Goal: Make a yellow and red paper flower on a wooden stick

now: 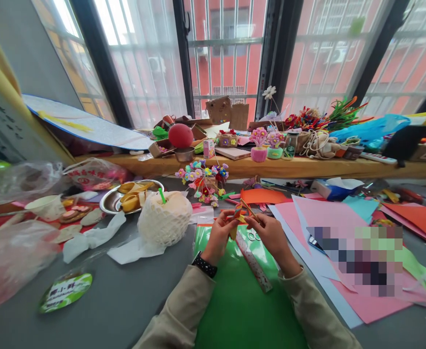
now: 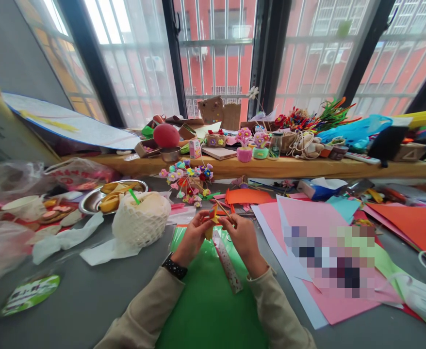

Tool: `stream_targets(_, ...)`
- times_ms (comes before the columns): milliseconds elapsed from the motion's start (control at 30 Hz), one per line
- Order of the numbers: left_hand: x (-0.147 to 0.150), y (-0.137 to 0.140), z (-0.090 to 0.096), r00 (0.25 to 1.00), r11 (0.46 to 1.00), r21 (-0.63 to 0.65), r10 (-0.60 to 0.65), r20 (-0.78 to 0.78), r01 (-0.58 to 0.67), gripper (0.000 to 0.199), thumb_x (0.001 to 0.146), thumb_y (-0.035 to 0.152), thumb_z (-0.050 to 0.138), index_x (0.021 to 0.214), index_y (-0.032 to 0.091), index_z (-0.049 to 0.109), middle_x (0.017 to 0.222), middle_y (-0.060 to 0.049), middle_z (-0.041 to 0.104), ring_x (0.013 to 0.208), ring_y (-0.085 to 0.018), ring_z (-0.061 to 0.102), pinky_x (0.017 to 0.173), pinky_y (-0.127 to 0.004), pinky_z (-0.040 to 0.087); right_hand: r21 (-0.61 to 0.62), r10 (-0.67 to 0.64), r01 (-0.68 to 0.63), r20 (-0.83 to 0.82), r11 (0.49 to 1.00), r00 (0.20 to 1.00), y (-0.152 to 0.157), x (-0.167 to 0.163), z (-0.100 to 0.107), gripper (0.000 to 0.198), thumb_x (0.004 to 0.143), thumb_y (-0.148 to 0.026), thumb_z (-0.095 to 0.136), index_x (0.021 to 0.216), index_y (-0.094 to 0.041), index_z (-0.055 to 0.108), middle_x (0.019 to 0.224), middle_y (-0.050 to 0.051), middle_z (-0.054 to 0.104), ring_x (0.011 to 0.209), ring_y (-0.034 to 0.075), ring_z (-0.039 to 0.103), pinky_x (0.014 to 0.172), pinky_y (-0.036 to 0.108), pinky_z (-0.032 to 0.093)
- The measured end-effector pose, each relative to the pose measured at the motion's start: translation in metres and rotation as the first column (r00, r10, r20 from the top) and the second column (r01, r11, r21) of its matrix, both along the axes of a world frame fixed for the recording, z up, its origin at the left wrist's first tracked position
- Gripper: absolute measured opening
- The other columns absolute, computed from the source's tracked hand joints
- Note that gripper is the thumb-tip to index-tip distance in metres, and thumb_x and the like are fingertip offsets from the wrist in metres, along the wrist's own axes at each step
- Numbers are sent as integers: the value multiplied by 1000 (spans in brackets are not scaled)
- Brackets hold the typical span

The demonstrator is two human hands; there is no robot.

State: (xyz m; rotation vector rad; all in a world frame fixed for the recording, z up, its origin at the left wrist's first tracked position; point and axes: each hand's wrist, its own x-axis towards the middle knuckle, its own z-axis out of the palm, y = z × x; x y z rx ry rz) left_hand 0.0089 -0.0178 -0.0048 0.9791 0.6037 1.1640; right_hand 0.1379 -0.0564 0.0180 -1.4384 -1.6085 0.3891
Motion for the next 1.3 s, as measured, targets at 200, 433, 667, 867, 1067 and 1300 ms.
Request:
stream_targets(200, 1, 0, 0, 1000, 988, 153, -27, 0, 26, 22, 61, 20, 62, 81, 18, 52, 84, -1, 58, 80, -12, 53, 72, -23, 40, -28, 87, -93, -163, 995, 983, 3, 4, -1, 32, 72, -43, 45, 68, -14, 58, 60, 2, 61, 50, 11, 49, 44, 20, 34)
stream_targets(433, -1, -5, 6, 969, 962, 270, 18, -245, 50, 61, 57, 22, 65, 112, 24, 40, 111, -7, 46, 95, -18, 48, 78, -28, 40, 129, -78, 49, 226, 990, 971, 3, 21, 0, 20, 75, -33, 44, 69, -18, 56, 59, 0, 56, 51, 12, 47, 47, 21, 33)
stream_targets(667, -11, 3, 5, 910, 960, 182, -127, -396, 213, 35, 62, 30, 60, 94, 16, 53, 83, -6, 59, 65, -13, 56, 59, -24, 44, 158, 25, -109, 457, 981, 889, 6, 23, -4, 19, 78, -29, 41, 73, -20, 57, 73, 3, 58, 65, 14, 53, 55, 22, 37)
stream_targets(867, -11, 4, 2, 916, 970, 89, -179, -358, 225, 30, 57, 26, 64, 83, 13, 57, 82, -7, 60, 71, -16, 57, 65, -27, 44, 163, 14, -128, 564, 978, 825, 3, 20, -5, 19, 79, -28, 40, 76, -22, 59, 75, 2, 58, 62, 12, 53, 50, 20, 34)
stream_targets(1067, -13, 5, 1, 918, 972, 141, -123, -377, 188, 23, 59, 28, 63, 76, 13, 58, 72, -5, 62, 69, -15, 57, 64, -24, 41, 164, 33, -119, 450, 979, 892, 3, 17, -7, 25, 78, -37, 40, 92, -23, 56, 81, 3, 58, 71, 14, 55, 56, 21, 38)
stream_targets(1300, -13, 10, -2, 922, 986, 115, -66, -381, 118, 26, 60, 28, 61, 81, 12, 57, 71, -5, 62, 67, -15, 57, 65, -25, 41, 222, -24, 15, 39, 975, 999, 1, 23, -1, 24, 80, -35, 36, 82, -18, 53, 63, 1, 56, 58, 12, 51, 55, 21, 38)
